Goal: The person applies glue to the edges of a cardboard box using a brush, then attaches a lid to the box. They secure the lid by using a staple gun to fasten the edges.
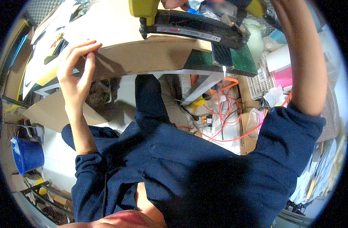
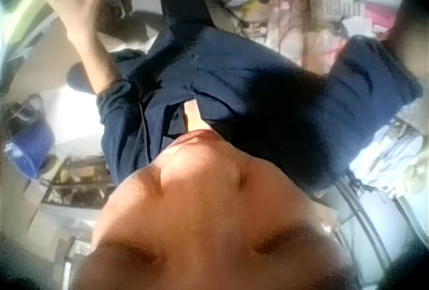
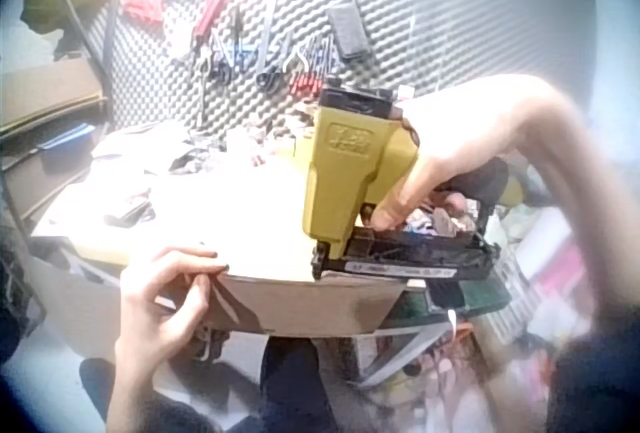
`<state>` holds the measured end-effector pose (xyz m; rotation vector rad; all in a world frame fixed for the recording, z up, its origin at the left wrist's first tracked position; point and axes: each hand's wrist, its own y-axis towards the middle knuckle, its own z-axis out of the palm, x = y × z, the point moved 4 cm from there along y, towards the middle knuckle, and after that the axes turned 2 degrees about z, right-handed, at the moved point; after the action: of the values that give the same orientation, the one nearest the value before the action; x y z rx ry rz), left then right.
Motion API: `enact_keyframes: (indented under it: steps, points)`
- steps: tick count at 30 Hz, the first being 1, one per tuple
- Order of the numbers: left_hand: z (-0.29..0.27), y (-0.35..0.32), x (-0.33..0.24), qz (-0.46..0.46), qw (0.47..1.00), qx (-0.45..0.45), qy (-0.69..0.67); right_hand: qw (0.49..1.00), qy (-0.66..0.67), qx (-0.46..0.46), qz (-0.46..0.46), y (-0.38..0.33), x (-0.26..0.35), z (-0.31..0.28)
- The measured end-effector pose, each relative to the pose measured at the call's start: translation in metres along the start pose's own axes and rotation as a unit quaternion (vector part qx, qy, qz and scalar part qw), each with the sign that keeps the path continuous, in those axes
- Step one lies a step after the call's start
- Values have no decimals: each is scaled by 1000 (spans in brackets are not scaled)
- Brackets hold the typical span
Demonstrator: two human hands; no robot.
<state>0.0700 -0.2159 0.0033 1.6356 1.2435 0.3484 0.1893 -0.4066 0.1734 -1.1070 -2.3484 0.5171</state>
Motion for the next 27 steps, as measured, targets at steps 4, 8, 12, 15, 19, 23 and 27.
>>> enact_keyframes:
  steps: [4, 8, 12, 15, 19, 23, 27]
  points:
    - [-7, -4, -2, -27, 1000, 6, 16, 997, -38, -37, -55, 15, -6, 1]
    - [-4, -3, -3, -9, 1000, -4, 14, 996, 38, -24, -77, 12, -22, 6]
    - [-5, -1, -4, -17, 999, 14, 32, 998, 14, -52, -17, 1, -50, 3]
    - [-4, -1, -4, -6, 1000, 11, 21, 997, 5, -73, -7, -8, -70, 1]
    - [-2, -2, -1, -4, 1000, 9, 18, 986, -12, -94, 135, -22, -67, -1]
    - [-3, -5, -4, -37, 998, 30, 33, 989, -46, -112, 87, -16, -83, 0]
    - [-1, -4, -2, -7, 999, 14, 39, 995, -41, -78, 47, -15, -86, -2]
